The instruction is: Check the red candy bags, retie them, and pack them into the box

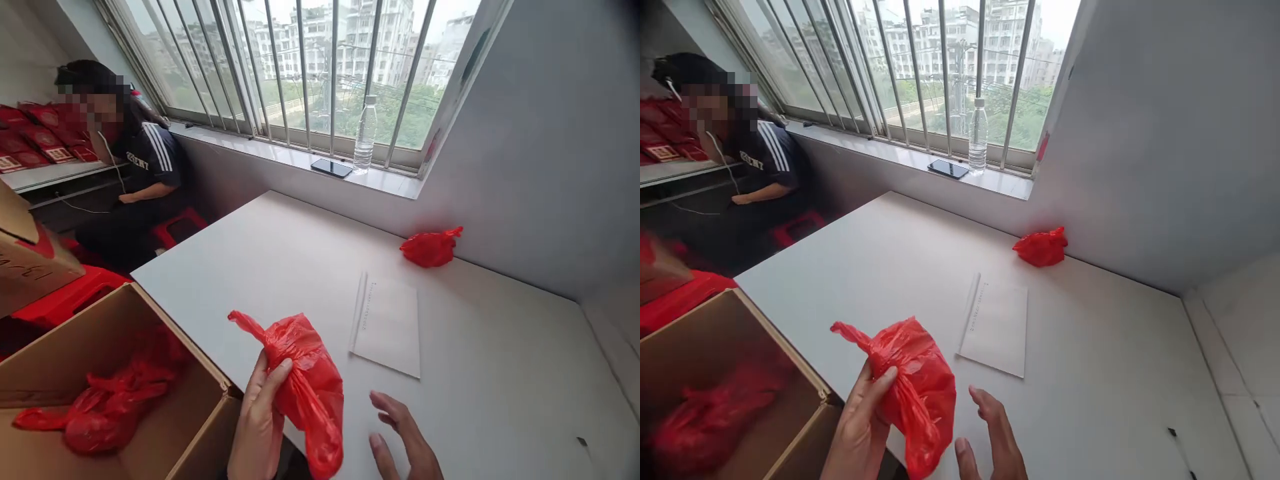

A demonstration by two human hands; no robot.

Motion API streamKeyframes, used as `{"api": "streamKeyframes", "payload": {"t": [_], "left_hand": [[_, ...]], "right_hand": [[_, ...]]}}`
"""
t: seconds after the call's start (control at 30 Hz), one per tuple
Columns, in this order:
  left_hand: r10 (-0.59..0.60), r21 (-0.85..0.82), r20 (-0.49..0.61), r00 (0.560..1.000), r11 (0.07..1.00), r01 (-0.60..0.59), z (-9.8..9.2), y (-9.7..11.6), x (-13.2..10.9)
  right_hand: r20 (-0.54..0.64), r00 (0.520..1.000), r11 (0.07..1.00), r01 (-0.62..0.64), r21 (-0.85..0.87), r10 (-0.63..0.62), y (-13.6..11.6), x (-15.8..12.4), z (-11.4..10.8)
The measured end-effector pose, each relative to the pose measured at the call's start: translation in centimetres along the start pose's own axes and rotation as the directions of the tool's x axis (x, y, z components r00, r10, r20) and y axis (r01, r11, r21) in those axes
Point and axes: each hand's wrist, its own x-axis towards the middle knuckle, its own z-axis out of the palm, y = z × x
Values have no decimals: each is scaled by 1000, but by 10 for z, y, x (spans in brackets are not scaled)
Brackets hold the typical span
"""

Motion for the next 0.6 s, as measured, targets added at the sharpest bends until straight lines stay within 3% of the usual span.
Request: {"api": "streamKeyframes", "payload": {"t": [0.1,0.2,0.27,0.3,0.37,0.4,0.47,0.53,0.6], "left_hand": [[-48,61,189,981,997,37,36,-51,-16],[-64,213,349,935,977,-12,42,-84,-24],[-31,453,365,931,879,-148,33,-90,-16],[3,581,356,935,783,-224,26,-90,-8],[88,667,346,934,678,-311,16,-86,9],[159,673,370,915,634,-382,14,-84,18],[269,655,480,835,523,-545,16,-85,29],[276,638,597,753,405,-655,23,-91,31],[230,638,637,735,377,-671,32,-99,26]], "right_hand": [[-100,995,997,37,65,-30,-5,15,-7],[-126,990,994,-59,87,70,3,25,-28],[-77,982,981,-161,109,170,13,29,-47],[-51,976,972,-207,114,213,17,31,-56],[-7,960,953,-275,127,278,25,34,-70],[14,956,946,-293,136,294,27,35,-74],[58,955,940,-296,168,290,29,38,-77],[91,959,935,-283,212,270,27,41,-76],[93,959,928,-282,243,268,23,44,-74]]}}
